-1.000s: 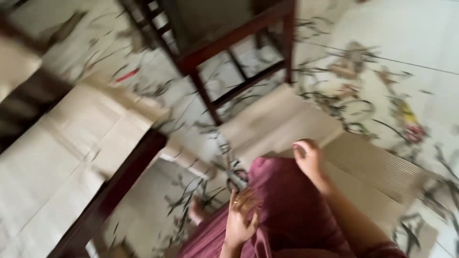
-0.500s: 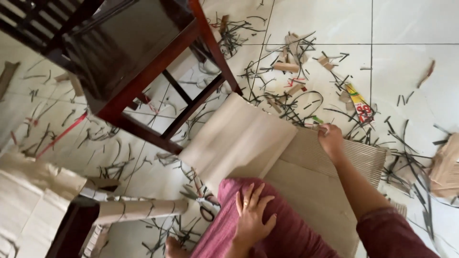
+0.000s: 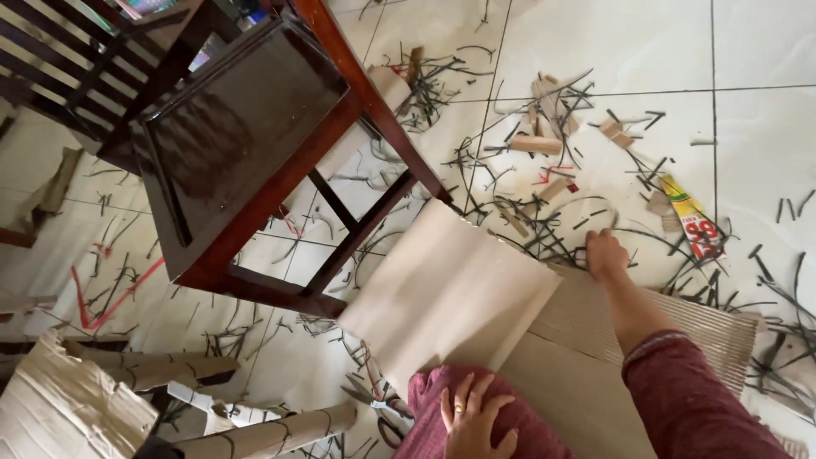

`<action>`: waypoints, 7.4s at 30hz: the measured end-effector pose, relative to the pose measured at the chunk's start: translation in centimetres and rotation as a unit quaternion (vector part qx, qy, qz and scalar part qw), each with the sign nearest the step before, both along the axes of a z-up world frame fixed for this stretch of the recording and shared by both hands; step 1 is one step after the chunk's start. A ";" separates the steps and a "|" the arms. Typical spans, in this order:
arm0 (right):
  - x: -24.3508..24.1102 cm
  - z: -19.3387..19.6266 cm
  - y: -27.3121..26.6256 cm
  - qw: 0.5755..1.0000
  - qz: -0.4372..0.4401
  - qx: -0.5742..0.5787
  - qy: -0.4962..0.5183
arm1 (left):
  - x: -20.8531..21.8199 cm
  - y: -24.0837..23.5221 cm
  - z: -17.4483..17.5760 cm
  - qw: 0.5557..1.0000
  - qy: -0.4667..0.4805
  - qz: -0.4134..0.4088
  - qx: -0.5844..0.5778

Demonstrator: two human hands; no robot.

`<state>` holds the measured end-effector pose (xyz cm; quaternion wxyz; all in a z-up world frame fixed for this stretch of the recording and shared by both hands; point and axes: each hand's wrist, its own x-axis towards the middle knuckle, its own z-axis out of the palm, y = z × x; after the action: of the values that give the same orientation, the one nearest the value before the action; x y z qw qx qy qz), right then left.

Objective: The person places a piece of corrugated cardboard on the seat of a wooden chair and secures it using black plastic ties. They cut the ties with scissors, thread them through the cardboard, and tie them to the chair legs to hold the cardboard in place.

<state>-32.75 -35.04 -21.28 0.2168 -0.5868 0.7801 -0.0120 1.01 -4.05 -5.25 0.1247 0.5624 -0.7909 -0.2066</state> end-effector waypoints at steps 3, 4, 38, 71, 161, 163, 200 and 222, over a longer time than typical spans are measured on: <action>-1.5 -3.9 -1.6 0.985 -0.059 -0.143 -0.079 | -0.5 -1.4 2.8 0.995 0.015 0.011 0.098; -1.8 -2.8 -2.1 0.985 -0.060 -0.140 -0.076 | -0.4 -1.6 2.9 0.995 0.017 0.010 0.101; 11.2 17.6 19.0 0.849 0.247 -0.451 -0.121 | 12.4 9.2 14.7 0.785 0.529 0.319 -0.038; 34.0 31.0 32.4 0.706 0.358 -0.224 -0.568 | 11.9 12.6 15.6 0.794 0.482 0.338 -0.152; 39.6 46.2 34.3 0.687 0.530 -0.280 -0.411 | 17.5 15.5 27.5 0.741 0.451 0.369 -0.333; 39.6 45.6 33.9 0.681 0.530 -0.288 -0.414 | 17.5 15.4 27.6 0.738 0.459 0.366 -0.332; 38.9 42.9 26.5 0.761 0.562 0.071 -0.317 | 23.4 21.0 22.3 0.777 0.521 0.332 -0.120; 44.4 42.1 27.4 0.429 0.315 0.205 -0.821 | 20.1 14.7 21.1 0.458 0.868 0.133 -0.139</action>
<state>11.68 -7.63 20.82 0.8580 -0.4429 -0.0257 -0.2588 21.16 10.67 15.90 0.8489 0.1663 -0.2079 -0.4565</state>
